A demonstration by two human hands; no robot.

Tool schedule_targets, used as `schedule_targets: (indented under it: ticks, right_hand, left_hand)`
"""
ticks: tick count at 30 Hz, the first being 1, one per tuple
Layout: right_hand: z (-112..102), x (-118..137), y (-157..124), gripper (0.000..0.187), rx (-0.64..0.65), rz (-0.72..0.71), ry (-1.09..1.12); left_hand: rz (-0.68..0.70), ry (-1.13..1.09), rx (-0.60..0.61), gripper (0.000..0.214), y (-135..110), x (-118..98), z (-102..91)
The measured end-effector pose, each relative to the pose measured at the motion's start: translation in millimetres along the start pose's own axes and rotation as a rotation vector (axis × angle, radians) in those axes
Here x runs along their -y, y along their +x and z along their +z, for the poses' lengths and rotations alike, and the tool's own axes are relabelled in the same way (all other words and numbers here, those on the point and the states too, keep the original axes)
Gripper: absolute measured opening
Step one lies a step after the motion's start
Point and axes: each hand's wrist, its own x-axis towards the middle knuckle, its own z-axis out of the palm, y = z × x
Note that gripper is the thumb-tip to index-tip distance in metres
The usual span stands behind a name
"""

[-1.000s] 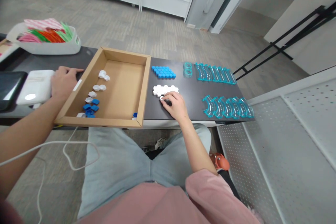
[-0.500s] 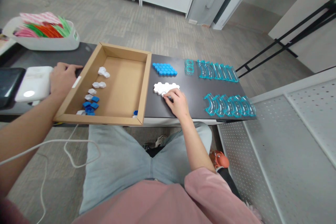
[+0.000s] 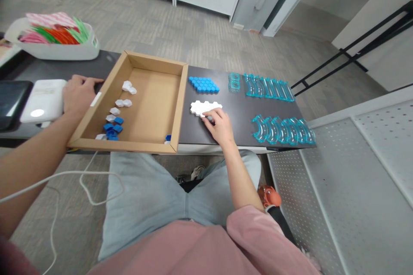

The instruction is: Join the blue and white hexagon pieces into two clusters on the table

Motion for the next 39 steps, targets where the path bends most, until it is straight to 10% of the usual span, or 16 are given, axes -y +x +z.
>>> schedule_targets:
  ticks: [11, 23, 33, 39]
  right_hand:
    - [-16, 45, 11, 0.021, -0.009, -0.103, 0.045]
    - [20, 173, 121, 0.038, 1.157, -0.55, -0.191]
    - [23, 173, 134, 0.028, 1.08, -0.517, -0.356]
    - [24, 184, 122, 0.046, 1.243, -0.547, -0.445]
  left_hand:
    - [0.021, -0.02, -0.024, 0.068, -6, -4, -2.7]
    - [0.034, -0.056, -0.042, 0.071, -8, -3, 2.3]
    - [0.057, -0.094, -0.055, 0.07, -5, 0, 6.3]
    - [0.056, -0.101, -0.065, 0.065, -5, -1, 6.2]
